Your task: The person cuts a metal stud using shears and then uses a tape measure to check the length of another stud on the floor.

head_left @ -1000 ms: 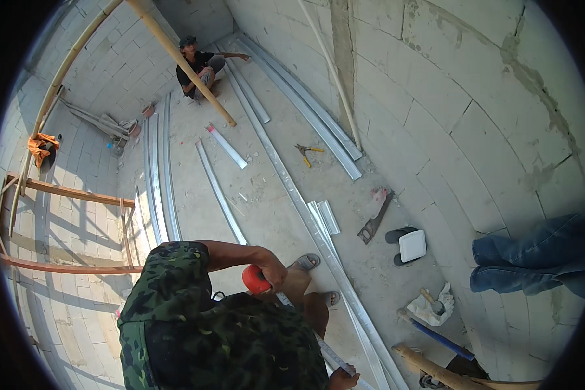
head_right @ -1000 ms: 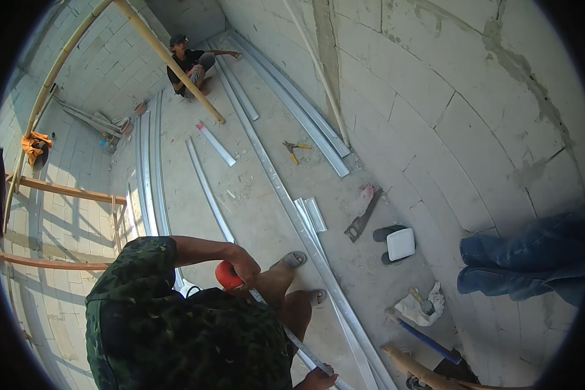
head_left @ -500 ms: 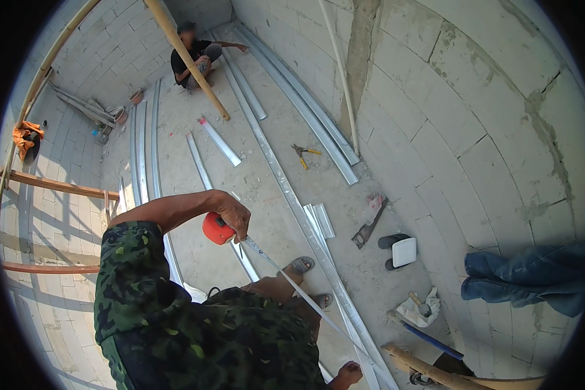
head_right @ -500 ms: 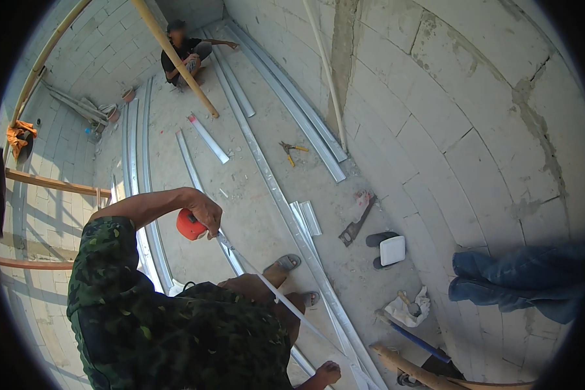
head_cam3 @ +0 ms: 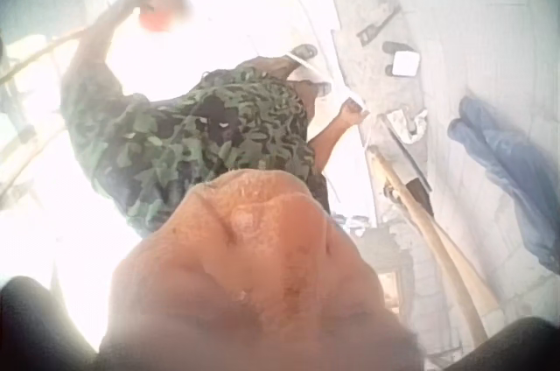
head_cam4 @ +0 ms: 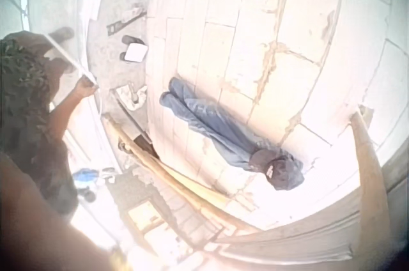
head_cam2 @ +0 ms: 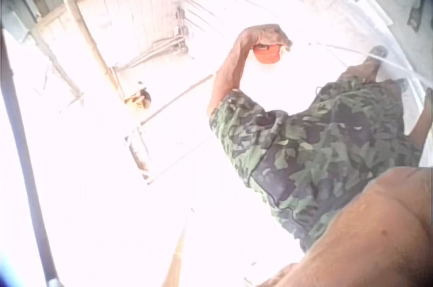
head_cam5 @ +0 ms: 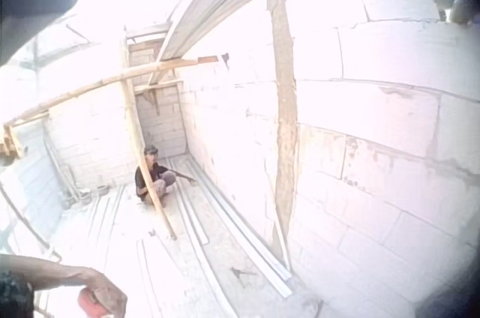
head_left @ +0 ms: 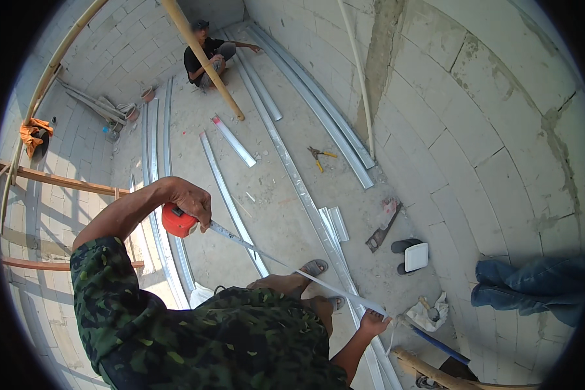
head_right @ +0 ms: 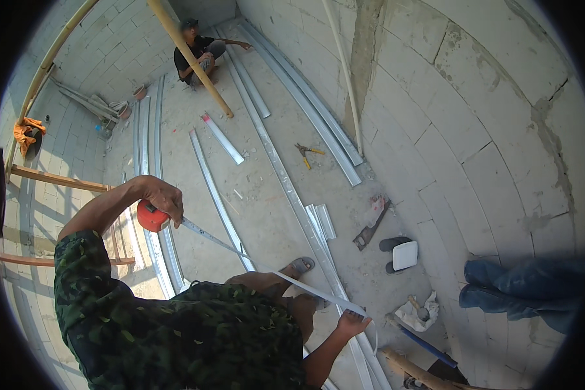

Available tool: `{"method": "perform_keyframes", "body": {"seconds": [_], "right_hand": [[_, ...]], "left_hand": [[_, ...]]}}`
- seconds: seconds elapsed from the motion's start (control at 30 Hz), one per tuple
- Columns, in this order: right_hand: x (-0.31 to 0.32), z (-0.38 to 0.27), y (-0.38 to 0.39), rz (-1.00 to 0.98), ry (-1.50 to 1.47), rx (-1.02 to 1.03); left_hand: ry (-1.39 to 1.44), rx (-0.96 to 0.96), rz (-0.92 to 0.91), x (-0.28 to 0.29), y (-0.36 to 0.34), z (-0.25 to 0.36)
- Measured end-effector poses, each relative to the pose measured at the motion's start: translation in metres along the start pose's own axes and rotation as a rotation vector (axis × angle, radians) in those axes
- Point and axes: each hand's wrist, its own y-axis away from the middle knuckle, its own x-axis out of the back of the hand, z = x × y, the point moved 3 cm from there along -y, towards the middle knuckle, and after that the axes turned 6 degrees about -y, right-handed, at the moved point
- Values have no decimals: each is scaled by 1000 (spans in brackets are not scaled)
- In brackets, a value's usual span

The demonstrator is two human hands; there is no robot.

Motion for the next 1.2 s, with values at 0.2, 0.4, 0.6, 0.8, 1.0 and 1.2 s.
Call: {"method": "perform_keyframes", "body": {"seconds": [0.2,0.4,0.6,0.8,1.0,1.2], "right_hand": [[-61,19,2,-367,166,-161],[-136,64,74,-406,335,-138],[-213,108,175,-599,475,-284],[-228,158,217,-610,613,-415],[-190,131,154,-398,652,-195],[-174,78,144,-508,481,-181]], "left_hand": [[80,-76,135,-27,-2,-97],[334,167,243,-87,-14,-193],[141,-181,544,-181,-20,-273],[860,-189,804,-273,-49,-265],[1360,53,720,-286,-83,-202],[1469,0,974,-268,-86,-210]]}}
